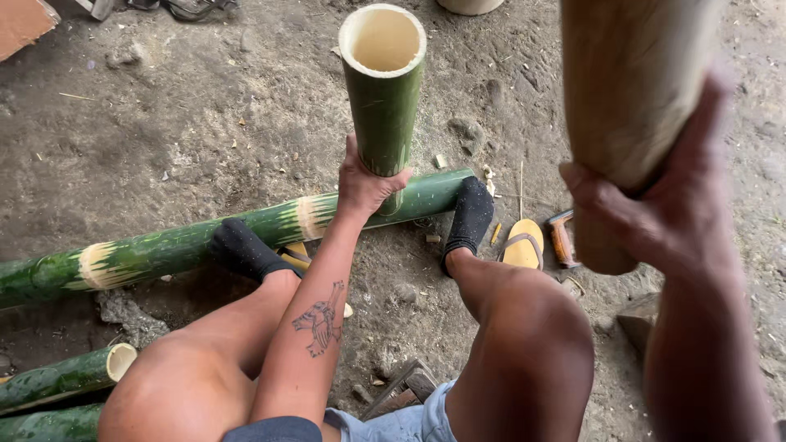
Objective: The person sits on the ground and processes bamboo poles using a wooden mallet, a knife, and a saw. They repeatedly strike the ends of bamboo segments to split or shape them, then use a knife to shave and smooth the cut edges. The person also saws through a bamboo pole and continues to refine the pieces with the mallet and knife.
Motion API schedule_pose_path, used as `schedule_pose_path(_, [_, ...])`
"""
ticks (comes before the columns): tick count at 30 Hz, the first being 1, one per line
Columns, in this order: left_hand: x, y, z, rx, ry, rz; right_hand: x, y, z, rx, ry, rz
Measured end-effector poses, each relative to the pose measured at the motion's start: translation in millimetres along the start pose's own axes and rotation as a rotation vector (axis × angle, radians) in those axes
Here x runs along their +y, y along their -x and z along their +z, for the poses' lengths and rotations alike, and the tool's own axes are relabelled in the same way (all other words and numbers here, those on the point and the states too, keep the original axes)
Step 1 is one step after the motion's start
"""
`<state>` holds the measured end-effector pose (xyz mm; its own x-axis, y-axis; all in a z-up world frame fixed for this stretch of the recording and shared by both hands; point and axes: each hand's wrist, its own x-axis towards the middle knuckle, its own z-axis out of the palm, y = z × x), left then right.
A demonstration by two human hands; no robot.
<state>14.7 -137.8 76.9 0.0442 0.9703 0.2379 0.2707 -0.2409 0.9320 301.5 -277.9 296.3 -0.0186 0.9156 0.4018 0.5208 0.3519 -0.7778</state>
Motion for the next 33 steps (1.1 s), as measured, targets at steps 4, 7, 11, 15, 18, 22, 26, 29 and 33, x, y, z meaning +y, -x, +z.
schedule_pose_path(4, [-10,5,8,0.025,0.047,0.090,-47,-16,-1,-0.205,0.617,0.109])
schedule_pose_path(7, [-13,17,8,-0.032,0.118,0.038,-64,-19,1,-0.489,0.821,0.190])
schedule_pose_path(11, [-17,6,9,-0.020,-0.033,0.081,-101,-15,-6,-0.314,0.592,0.077])
schedule_pose_path(15, [-28,6,7,-0.040,0.088,0.008,-115,-26,-1,-0.231,0.558,-0.116])
schedule_pose_path(18, [-33,1,10,-0.045,-0.010,-0.010,-88,-29,14,-0.492,0.909,0.449])
schedule_pose_path(22, [-17,6,8,-0.052,0.061,0.026,-52,-6,14,-0.409,0.507,0.286])
schedule_pose_path(26, [35,-12,-14,-0.120,0.006,0.333,-75,5,13,-0.279,0.229,0.063])
schedule_pose_path(29, [76,-31,-25,-0.143,0.036,0.346,-94,8,-5,-0.139,0.027,0.041])
schedule_pose_path(33, [97,-34,-32,-0.180,0.201,0.170,-74,7,-1,-0.197,0.276,0.288])
